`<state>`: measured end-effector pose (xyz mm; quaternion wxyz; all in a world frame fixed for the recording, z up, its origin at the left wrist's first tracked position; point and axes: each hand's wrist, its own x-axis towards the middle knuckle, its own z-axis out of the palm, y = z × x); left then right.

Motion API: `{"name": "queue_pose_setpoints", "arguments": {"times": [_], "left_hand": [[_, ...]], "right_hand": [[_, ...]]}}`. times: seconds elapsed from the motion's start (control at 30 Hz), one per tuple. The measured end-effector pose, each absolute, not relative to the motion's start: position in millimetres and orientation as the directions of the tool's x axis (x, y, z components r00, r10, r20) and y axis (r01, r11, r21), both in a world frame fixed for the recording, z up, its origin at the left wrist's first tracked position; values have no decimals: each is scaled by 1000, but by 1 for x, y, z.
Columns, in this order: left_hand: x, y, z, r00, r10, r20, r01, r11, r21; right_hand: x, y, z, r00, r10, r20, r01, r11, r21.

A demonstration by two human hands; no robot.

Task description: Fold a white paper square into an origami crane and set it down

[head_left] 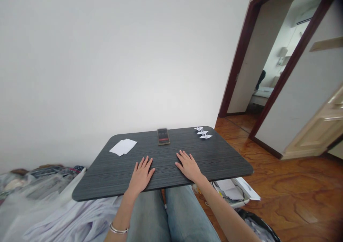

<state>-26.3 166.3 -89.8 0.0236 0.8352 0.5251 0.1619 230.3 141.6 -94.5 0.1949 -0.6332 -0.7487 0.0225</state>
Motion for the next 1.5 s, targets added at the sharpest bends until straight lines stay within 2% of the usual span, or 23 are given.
{"name": "queue_pose_setpoints", "arguments": {"times": [0.3, 0.47, 0.6, 0.73, 0.87, 1.17, 1.5], "left_hand": [[-30, 163, -89, 410, 883, 230, 875, -452, 175], [-37, 166, -94, 393, 882, 259, 859, -453, 239], [-54, 176, -99, 256, 912, 321, 885, -355, 302], [-86, 193, -98, 60, 930, 362, 940, -174, 293], [-121, 216, -92, -79, 951, 299, 964, -3, 265], [-155, 271, -84, -108, 952, 285, 968, 35, 250], [-158, 274, -87, -81, 957, 278, 980, 25, 199]], "right_hand": [[230, 142, -98, -117, 961, 251, 943, 187, -276], [229, 142, -100, -118, 961, 251, 941, 189, -280], [229, 143, -103, -121, 960, 252, 939, 193, -284], [230, 145, -106, -118, 958, 260, 937, 194, -292], [231, 145, -107, -122, 958, 260, 939, 197, -283], [230, 144, -106, -127, 958, 257, 940, 199, -276], [229, 142, -104, -133, 960, 245, 943, 198, -266]]}}
